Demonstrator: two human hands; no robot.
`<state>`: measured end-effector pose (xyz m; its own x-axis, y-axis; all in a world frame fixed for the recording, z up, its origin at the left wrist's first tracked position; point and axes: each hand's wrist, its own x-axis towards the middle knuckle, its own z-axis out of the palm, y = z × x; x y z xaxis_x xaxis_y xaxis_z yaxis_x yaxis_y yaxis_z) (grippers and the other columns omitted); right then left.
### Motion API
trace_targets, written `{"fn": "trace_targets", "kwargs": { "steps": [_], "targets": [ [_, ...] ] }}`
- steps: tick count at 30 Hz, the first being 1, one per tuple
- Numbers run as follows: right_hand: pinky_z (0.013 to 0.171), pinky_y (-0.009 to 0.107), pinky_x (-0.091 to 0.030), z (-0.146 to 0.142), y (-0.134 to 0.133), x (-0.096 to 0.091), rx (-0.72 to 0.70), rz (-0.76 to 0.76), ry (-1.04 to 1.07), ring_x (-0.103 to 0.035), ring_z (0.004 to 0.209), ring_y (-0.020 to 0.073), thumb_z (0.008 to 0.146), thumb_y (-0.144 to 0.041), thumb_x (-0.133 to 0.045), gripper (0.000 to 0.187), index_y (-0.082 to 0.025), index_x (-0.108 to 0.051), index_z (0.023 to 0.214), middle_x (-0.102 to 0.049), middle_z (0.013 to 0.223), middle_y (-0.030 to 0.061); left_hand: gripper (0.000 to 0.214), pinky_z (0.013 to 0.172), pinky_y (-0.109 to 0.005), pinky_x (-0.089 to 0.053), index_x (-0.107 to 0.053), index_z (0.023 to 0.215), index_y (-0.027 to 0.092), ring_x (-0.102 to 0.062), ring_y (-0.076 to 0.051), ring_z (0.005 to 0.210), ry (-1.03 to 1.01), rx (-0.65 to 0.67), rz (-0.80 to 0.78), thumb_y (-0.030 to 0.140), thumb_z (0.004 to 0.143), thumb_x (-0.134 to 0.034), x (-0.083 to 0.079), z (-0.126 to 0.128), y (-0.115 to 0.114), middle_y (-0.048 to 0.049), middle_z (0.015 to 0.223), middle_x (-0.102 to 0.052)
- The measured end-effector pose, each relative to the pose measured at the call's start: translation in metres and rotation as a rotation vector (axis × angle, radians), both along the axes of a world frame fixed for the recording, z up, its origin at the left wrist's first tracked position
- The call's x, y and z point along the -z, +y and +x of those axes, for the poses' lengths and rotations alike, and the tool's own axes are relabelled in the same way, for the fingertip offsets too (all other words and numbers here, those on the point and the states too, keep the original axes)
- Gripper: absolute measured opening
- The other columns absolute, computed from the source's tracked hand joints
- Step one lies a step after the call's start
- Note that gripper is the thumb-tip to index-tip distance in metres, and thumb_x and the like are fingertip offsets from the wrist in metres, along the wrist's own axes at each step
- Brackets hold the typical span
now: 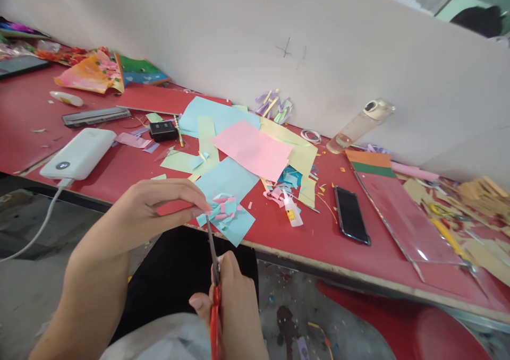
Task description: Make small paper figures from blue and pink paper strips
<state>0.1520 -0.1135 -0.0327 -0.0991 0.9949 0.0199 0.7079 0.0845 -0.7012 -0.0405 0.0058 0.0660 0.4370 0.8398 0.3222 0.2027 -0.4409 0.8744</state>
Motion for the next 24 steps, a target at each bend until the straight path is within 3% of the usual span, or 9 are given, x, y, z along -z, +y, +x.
{"fn": "trace_targets", "kwargs": {
  "steps": [13,24],
  "targets": [
    [0.042,0.024,-0.031,0.0018,-0.0027,0.008,0.015,0.039,-0.037,-0.052,0.037,0.0147,0.087,-0.07,-0.057,0.047,-0.027,-0.038,0.085,-0.049,0.052,-0.0085,0.015,0.074,-0.015,-0.053,-0.077,0.093,0.025,-0.068,-0.009,0.083,0.018,-0.004,0.036,0.013,0.093,-0.068,0.0001,-0.0001,-0.0009,0.0059,0.088,-0.077],
    [0.042,0.024,-0.029,0.001,-0.0018,-0.0016,-0.004,0.039,-0.036,-0.05,0.038,0.0133,0.088,-0.065,-0.058,0.043,-0.027,-0.039,0.085,-0.048,0.054,-0.0085,0.013,0.078,-0.015,-0.052,-0.076,0.093,0.021,-0.067,-0.009,0.082,0.039,-0.028,0.155,0.011,0.093,-0.068,-0.0006,0.0023,-0.0017,0.0047,0.088,-0.078]
  ]
}}
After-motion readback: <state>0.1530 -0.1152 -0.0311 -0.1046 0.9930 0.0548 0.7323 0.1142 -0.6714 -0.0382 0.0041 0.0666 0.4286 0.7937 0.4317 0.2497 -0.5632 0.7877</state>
